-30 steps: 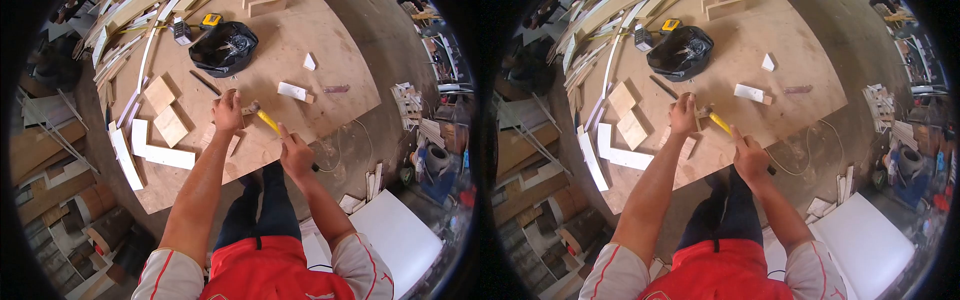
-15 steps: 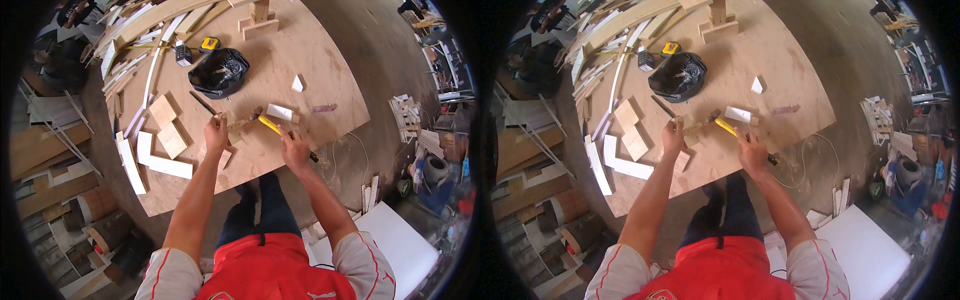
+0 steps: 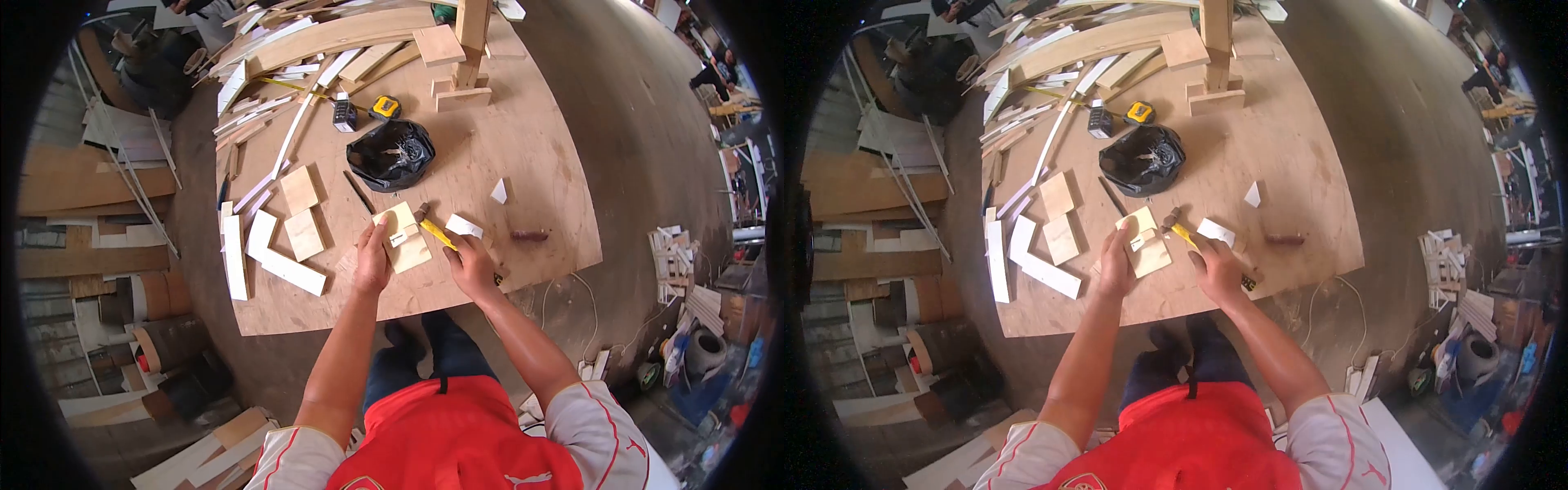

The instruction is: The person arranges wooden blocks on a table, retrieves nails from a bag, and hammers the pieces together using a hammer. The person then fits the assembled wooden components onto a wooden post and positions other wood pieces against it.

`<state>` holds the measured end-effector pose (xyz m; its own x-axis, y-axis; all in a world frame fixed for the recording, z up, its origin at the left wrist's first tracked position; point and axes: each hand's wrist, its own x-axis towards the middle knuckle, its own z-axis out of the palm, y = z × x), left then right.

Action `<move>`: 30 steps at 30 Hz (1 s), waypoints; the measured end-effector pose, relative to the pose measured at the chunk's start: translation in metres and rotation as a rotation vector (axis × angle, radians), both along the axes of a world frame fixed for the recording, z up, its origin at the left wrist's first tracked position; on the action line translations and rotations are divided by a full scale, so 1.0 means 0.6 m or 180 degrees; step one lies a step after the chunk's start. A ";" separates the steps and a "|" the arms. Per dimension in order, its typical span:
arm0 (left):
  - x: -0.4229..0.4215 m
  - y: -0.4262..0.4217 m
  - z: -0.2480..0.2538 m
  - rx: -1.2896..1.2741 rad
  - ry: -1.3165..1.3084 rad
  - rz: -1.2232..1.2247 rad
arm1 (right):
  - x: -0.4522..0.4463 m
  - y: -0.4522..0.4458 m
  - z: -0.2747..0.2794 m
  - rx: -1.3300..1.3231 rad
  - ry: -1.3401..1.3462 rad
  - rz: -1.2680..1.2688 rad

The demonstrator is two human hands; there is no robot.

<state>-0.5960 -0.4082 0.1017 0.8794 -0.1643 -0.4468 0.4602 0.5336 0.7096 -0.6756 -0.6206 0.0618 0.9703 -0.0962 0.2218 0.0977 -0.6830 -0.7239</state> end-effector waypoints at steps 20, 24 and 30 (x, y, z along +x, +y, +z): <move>-0.337 -0.175 0.174 -0.0403 -0.0951 -0.0123 | -0.182 -0.122 0.303 0.2758 0.0257 0.0693; -0.393 -0.228 0.199 0.0247 -0.1931 -0.0099 | -0.224 -0.171 0.343 0.2960 0.0551 0.0711; -0.377 -0.319 0.221 0.0095 -0.2119 -0.0166 | -0.226 -0.279 0.373 0.3509 0.0792 0.0835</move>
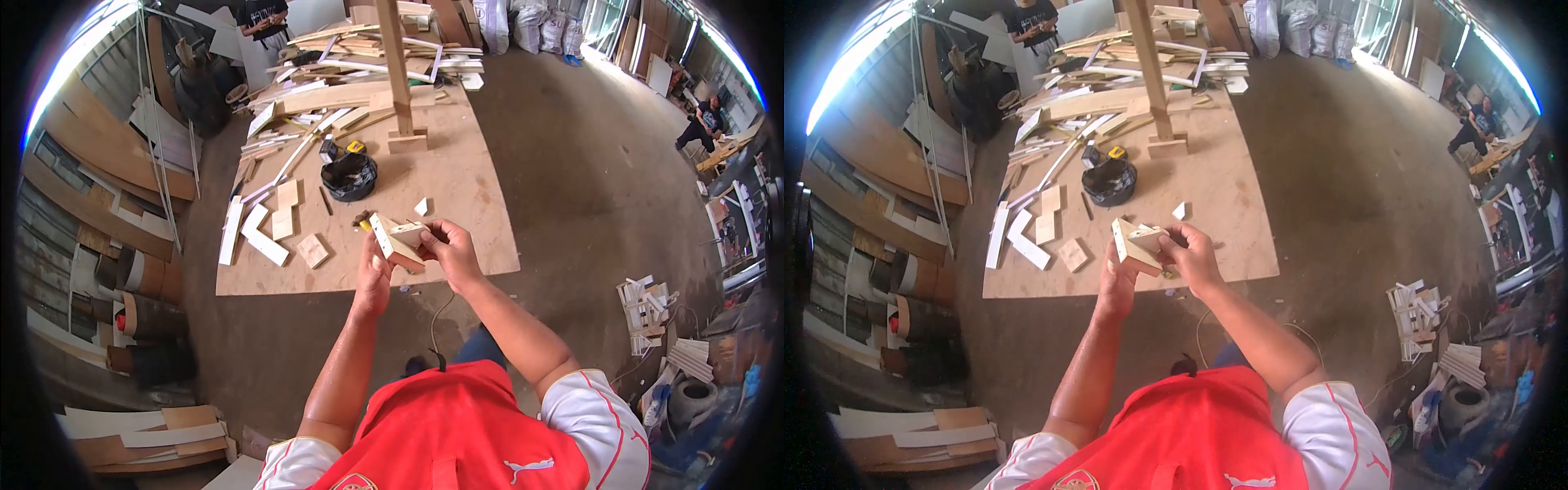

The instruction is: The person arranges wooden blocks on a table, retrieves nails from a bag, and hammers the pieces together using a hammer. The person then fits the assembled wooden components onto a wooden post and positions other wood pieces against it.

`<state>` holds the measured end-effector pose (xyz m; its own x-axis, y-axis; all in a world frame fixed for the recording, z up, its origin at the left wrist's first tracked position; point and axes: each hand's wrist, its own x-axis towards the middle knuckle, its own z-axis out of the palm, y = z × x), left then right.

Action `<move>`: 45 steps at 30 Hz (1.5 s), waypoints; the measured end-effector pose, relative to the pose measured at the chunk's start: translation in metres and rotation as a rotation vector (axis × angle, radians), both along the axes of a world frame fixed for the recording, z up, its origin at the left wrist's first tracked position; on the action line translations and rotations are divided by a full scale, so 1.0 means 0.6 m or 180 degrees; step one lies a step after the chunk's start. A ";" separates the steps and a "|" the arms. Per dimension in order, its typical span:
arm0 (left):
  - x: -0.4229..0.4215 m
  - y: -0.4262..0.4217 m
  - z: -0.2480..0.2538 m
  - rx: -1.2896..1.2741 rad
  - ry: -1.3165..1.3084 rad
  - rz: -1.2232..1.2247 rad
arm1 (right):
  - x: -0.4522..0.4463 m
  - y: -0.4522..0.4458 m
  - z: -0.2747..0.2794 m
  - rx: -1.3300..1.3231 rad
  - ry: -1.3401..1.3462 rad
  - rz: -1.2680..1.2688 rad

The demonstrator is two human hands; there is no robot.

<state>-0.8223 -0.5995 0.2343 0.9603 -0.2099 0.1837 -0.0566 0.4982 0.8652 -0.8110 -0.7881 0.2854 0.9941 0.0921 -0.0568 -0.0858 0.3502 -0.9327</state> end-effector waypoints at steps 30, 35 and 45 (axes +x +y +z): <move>0.305 -0.509 0.090 0.2923 -0.1926 0.2498 | 0.342 -0.506 0.026 -0.1347 -0.0849 0.0291; 0.398 -0.463 0.084 0.3017 -0.2000 0.2430 | 0.432 -0.476 0.040 -0.1937 -0.1183 0.0432; 0.568 -0.341 0.077 0.2866 -0.0838 0.2382 | 0.687 -0.385 -0.020 -0.1253 -0.1578 0.0365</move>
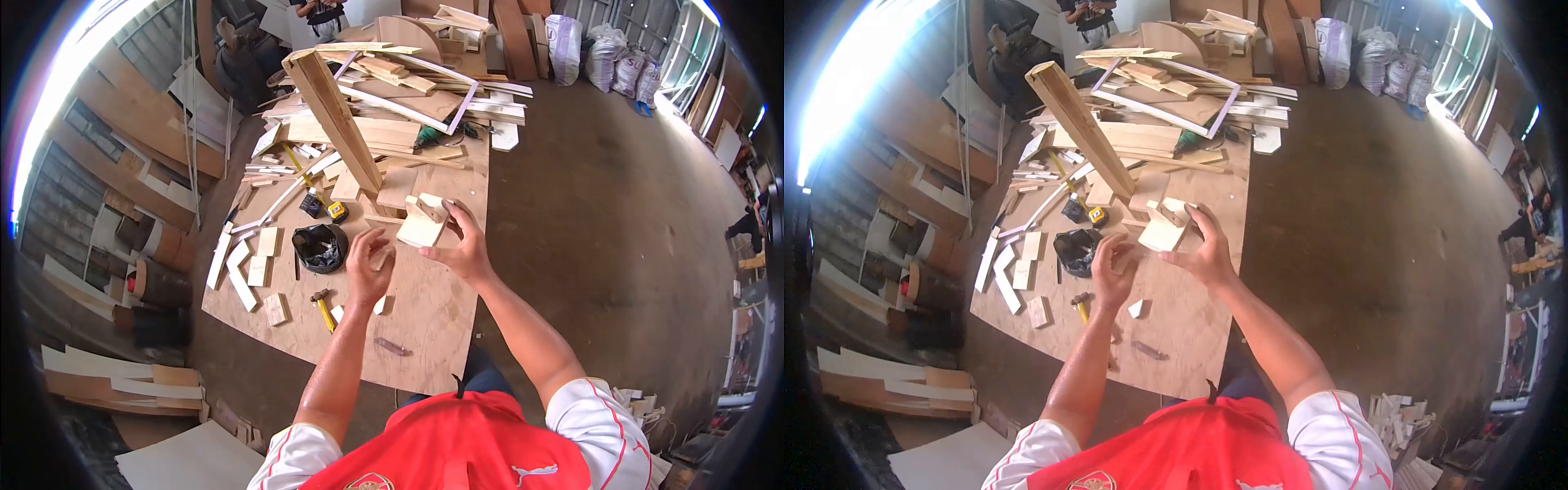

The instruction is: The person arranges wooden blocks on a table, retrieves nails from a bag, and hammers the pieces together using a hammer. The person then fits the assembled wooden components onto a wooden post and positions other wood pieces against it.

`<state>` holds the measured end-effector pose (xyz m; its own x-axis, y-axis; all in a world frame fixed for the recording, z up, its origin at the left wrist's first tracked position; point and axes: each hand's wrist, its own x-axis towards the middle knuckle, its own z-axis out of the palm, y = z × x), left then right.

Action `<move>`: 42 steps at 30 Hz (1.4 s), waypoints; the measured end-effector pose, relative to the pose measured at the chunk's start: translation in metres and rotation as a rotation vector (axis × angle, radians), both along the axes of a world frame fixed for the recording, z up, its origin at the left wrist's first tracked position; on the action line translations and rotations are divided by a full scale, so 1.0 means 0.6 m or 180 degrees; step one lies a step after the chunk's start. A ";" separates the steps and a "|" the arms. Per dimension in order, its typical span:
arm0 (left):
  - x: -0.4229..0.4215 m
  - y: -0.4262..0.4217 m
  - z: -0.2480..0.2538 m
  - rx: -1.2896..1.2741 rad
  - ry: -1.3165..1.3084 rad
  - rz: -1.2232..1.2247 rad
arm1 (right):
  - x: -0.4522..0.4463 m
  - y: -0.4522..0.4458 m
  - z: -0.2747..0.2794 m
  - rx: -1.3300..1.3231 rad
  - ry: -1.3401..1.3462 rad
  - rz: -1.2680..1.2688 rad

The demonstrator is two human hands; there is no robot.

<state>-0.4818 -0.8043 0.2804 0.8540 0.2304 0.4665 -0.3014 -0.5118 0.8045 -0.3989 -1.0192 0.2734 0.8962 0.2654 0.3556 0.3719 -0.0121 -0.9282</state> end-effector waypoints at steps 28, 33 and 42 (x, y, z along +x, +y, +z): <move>0.253 0.023 0.067 -0.1543 0.1589 0.0337 | 0.166 0.079 0.017 -0.0567 -0.1014 -0.0147; 0.259 0.087 0.025 -0.1370 0.0292 0.1420 | 0.228 0.084 0.000 -0.0022 -0.0710 -0.0033; 0.339 0.111 -0.077 0.0314 0.0684 0.1582 | 0.238 0.024 -0.019 0.0443 0.0001 -0.0182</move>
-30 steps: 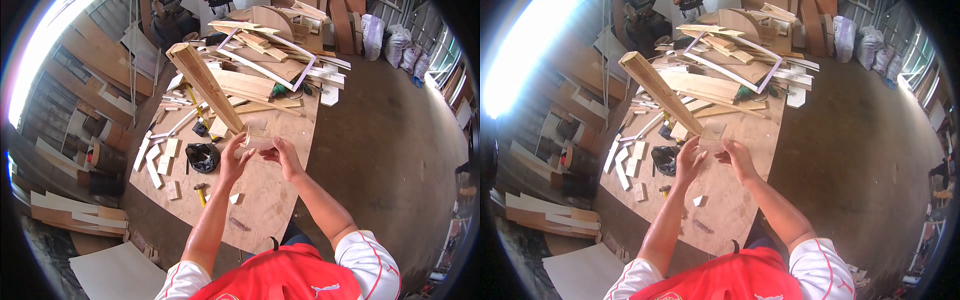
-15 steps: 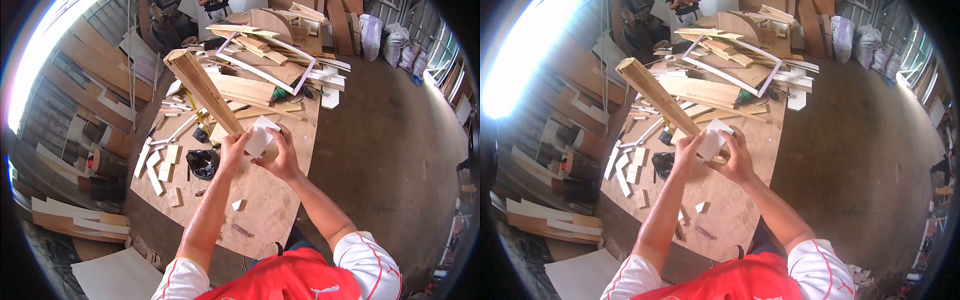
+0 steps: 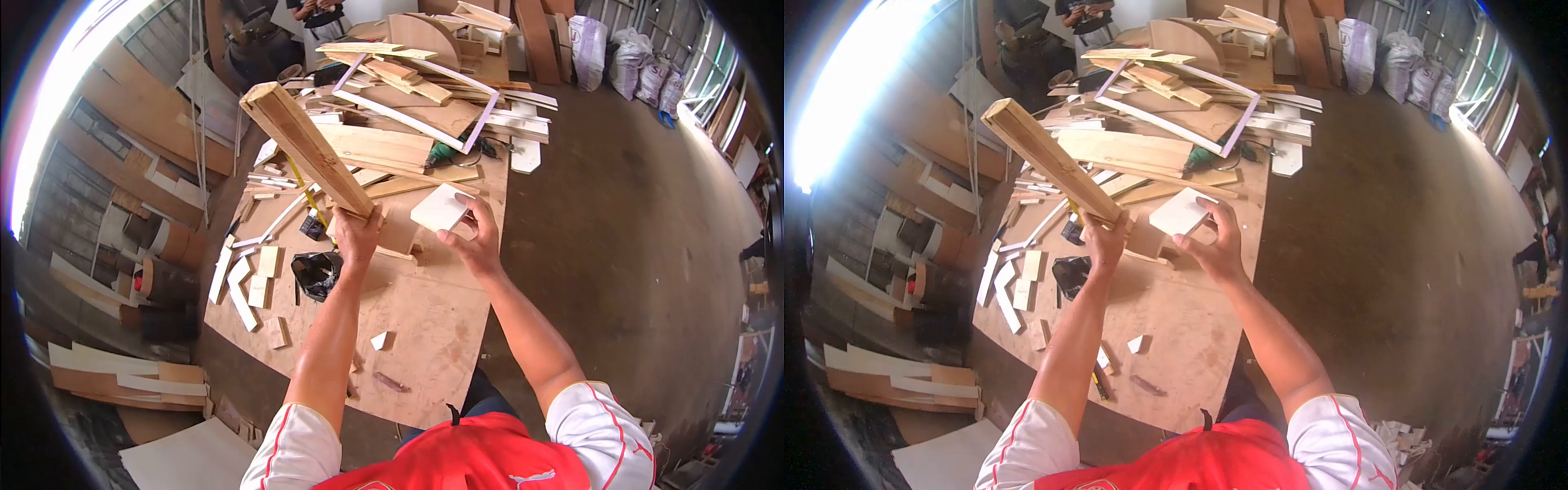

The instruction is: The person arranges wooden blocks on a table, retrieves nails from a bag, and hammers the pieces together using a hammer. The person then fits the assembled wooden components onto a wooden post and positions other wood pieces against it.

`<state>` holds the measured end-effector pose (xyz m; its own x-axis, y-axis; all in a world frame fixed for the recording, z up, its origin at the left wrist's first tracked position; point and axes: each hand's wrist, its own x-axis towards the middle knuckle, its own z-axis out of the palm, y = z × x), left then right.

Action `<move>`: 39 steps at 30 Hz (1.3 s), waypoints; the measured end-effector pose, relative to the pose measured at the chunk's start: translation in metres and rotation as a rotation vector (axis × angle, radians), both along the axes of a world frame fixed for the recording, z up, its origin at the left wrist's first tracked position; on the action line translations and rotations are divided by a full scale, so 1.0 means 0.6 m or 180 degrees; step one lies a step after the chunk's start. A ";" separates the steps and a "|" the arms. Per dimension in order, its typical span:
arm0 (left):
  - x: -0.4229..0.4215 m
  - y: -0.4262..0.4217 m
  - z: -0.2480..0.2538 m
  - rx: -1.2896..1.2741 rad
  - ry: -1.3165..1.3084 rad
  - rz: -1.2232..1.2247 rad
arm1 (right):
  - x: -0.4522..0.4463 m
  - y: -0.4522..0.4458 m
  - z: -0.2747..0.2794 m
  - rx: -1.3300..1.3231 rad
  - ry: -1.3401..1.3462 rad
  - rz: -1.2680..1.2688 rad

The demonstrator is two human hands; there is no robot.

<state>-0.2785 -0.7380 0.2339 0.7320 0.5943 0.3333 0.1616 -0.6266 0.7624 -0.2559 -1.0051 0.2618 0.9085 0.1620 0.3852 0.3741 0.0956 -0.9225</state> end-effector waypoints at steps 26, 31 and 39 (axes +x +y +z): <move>-0.260 -0.054 0.068 -0.2156 0.1138 -0.3376 | -0.485 -0.172 0.035 -0.0254 -0.0249 -0.1388; -0.268 -0.129 0.036 -0.1996 0.1252 -0.3776 | -0.520 -0.214 0.025 -0.0242 -0.0129 -0.1591; -0.251 -0.214 -0.067 -0.2502 0.2020 -0.3697 | -0.530 -0.305 -0.072 -0.0226 0.0256 -0.1796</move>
<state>-0.4289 -0.8662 0.1938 0.7965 -0.5151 -0.3166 0.2997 -0.1183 0.9467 -0.5741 -1.1881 0.2189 0.8878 -0.3336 0.3172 0.2776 -0.1618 -0.9470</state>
